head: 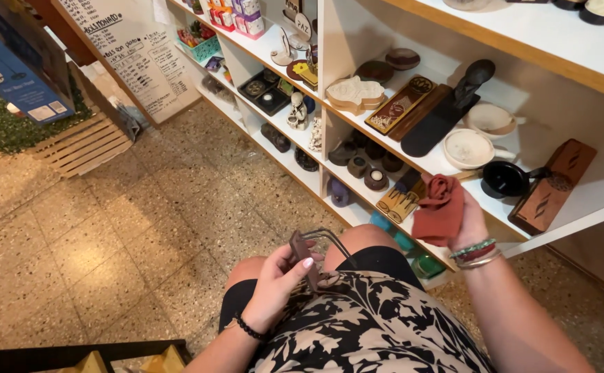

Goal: Cleaning and inspecting small decorative items and mugs from a retail shelf using a cloth

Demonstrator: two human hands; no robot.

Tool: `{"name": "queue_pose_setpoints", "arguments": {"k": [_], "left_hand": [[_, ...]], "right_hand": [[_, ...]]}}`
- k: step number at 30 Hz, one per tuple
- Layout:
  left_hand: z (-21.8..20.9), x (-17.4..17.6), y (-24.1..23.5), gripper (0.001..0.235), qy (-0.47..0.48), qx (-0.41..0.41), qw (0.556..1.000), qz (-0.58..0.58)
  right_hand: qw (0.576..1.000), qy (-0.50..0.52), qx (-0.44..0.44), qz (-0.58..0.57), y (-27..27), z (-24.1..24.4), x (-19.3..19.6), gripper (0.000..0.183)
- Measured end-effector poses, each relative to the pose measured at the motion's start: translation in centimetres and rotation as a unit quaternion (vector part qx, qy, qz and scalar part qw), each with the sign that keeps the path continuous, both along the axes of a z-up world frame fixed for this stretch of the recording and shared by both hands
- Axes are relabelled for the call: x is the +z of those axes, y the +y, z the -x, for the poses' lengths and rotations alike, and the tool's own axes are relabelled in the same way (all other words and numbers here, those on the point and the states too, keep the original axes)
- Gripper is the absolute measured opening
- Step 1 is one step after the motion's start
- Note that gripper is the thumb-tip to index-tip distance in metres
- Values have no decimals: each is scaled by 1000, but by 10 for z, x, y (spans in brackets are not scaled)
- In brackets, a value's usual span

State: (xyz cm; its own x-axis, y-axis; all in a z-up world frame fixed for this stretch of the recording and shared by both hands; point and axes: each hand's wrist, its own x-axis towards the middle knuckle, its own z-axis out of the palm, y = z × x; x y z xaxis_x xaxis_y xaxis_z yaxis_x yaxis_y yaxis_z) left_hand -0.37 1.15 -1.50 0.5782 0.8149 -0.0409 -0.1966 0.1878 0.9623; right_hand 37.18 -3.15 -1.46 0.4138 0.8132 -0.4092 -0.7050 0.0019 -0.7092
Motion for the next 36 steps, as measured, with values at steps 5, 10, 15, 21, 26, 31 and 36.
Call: {"name": "queue_pose_setpoints", "arguments": {"k": [5,10,15,21,26,31,36], "left_hand": [[1,0,0,44,-16,-7,1000,-13],[3,17,-2,45,15,1,1000,-11],[4,15,-2,39,16,24,999,21],[12,10,5,42,34,29,999,11],[19,-11,19,47,-2,58,990,126],[12,0,33,41,29,81,981,175],[8,6,46,48,58,120,960,247]], "right_hand": [[998,-19,48,36,-10,41,-15,39],[957,4,128,259,-12,90,15,68],[954,27,264,137,-11,78,-35,61],[979,-14,81,188,-6,53,-51,56],[808,-405,-161,397,-9,10,-56,12],[695,-486,-154,507,17,-164,-260,36],[672,-410,-138,602,28,-175,-268,66]]}}
